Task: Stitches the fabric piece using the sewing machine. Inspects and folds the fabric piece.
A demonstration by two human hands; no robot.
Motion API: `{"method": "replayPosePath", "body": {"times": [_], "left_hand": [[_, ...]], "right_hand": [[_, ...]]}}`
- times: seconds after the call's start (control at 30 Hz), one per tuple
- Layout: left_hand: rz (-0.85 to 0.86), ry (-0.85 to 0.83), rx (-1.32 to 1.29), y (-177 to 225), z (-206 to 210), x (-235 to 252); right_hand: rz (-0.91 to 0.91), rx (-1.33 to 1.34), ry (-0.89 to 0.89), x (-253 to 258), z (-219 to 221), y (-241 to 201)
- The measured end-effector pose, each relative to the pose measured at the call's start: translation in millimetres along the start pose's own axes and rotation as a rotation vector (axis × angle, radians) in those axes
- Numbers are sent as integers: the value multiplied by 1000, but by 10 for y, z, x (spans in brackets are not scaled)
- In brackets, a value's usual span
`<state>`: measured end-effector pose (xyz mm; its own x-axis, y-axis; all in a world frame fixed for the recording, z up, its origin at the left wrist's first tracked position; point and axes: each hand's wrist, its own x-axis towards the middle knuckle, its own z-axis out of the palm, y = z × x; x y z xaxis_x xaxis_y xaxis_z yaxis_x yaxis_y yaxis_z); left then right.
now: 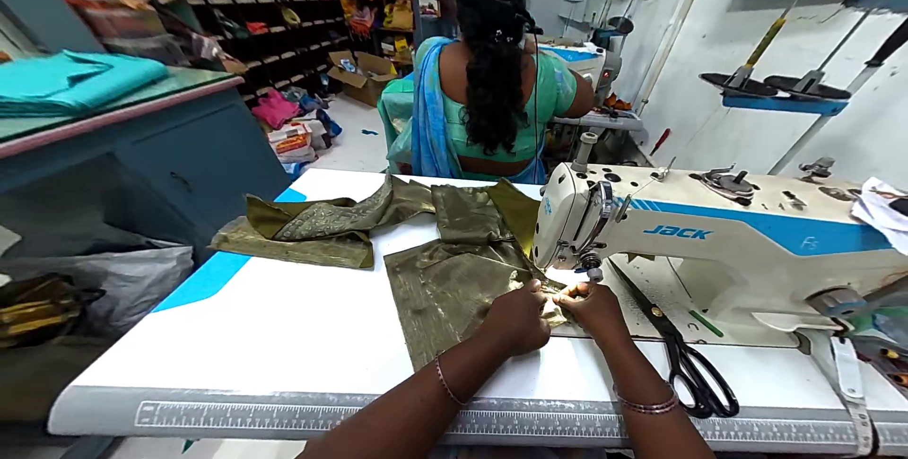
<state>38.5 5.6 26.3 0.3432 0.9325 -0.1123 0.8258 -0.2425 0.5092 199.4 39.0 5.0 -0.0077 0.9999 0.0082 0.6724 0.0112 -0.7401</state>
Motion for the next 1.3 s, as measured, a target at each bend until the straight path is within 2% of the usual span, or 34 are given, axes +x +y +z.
{"method": "replayPosePath", "body": {"times": [0.13, 0.2, 0.33, 0.5, 0.73, 0.9, 1.0, 1.1, 1.17, 1.23, 1.3], "left_hand": [[-26, 92, -97, -48, 9, -24], [2, 112, -39, -42, 41, -26], [79, 30, 115, -4, 59, -33], [105, 40, 158, -23, 86, 10], [38, -11, 174, 32, 80, 132], [-45, -101, 164, 51, -32, -60], [-53, 25, 102, 37, -89, -203], [103, 185, 38, -71, 16, -162], [242, 114, 66, -154, 132, -64], [240, -49, 134, -166, 219, -32], [185, -137, 175, -141, 232, -88]], "right_hand": [[9, -4, -14, 13, -8, 3], [7, -6, -14, 16, -12, -3], [-11, -11, -18, 16, -11, 1], [2, -11, -35, 32, -10, 11], [-2, -13, -13, 20, -14, 4], [2, -5, -33, 23, -19, 16], [-2, -3, -27, 13, -26, -3], [3, -10, -36, 28, -27, 4], [15, -14, -44, 40, -24, 18], [14, -19, -37, 46, -26, 28], [9, -13, -40, 39, -30, 22]]}}
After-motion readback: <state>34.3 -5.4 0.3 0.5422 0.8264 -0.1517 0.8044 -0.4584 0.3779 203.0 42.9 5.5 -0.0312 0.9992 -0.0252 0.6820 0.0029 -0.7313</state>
